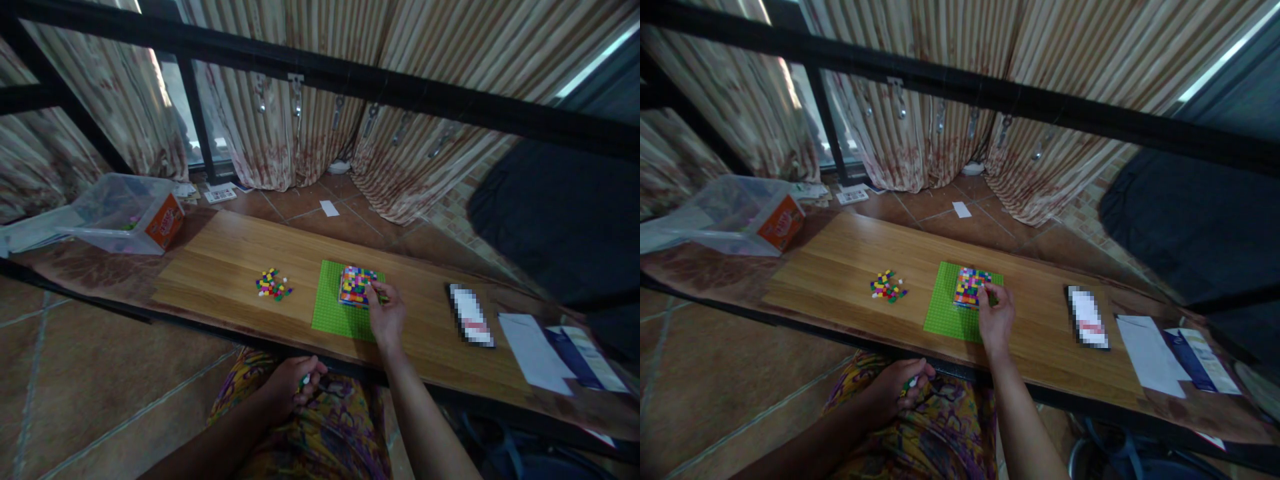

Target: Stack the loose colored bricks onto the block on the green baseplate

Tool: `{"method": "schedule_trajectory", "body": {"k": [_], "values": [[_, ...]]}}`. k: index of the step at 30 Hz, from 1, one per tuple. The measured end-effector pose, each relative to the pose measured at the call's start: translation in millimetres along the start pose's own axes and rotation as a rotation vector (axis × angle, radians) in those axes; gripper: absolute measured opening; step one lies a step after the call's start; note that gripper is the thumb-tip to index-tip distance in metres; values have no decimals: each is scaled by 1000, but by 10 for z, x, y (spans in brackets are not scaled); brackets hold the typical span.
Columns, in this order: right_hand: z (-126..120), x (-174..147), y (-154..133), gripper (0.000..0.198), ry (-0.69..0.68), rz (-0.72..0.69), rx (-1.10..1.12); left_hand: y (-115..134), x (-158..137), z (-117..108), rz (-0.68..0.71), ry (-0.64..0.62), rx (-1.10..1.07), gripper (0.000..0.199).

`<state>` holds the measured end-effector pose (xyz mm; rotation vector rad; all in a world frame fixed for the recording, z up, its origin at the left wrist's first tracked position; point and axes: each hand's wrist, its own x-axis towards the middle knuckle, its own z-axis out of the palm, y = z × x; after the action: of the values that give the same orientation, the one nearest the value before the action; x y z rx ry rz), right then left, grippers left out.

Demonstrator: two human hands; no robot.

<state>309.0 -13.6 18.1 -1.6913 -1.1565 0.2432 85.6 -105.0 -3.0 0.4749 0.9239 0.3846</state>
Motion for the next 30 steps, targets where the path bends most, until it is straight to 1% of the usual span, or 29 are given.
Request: {"method": "schedule_trajectory", "body": {"k": [4,6,8,10,12,14,15,17,19,22,23,24,26,30], "values": [[39,-32,14,31,19,-2,30,24,-13,25,-2,1,-15,36],[49,-34,28,32,27,-3,45,61,-29,51,1,6,-66,33],[34,-26,37,33,7,1,49,112,-53,80,-7,-1,-174,28],[-15,-27,24,34,-17,-2,34,167,-82,108,-18,-11,-326,25],[-88,-62,-26,35,9,-26,18,215,-112,130,-11,-5,-476,23],[-168,-152,-118,33,49,-68,20,252,-140,148,19,19,-579,21],[-206,-219,-180,31,46,-88,32,266,-151,157,35,34,-622,20],[-278,-399,-327,27,-37,-108,78,286,-169,174,78,71,-691,20],[-341,-622,-484,22,-201,-116,146,295,-179,188,108,76,-726,21],[-404,-960,-671,16,-524,-167,181,285,-177,190,137,35,-730,22],[-413,-1053,-708,15,-608,-194,170,277,-172,184,144,16,-727,23],[-417,-1132,-731,15,-657,-222,147,268,-164,176,148,-4,-724,23],[-412,-1244,-738,14,-692,-282,68,250,-145,159,147,-43,-721,23],[-377,-1337,-666,15,-650,-367,-116,227,-124,151,145,-73,-704,24]]}}
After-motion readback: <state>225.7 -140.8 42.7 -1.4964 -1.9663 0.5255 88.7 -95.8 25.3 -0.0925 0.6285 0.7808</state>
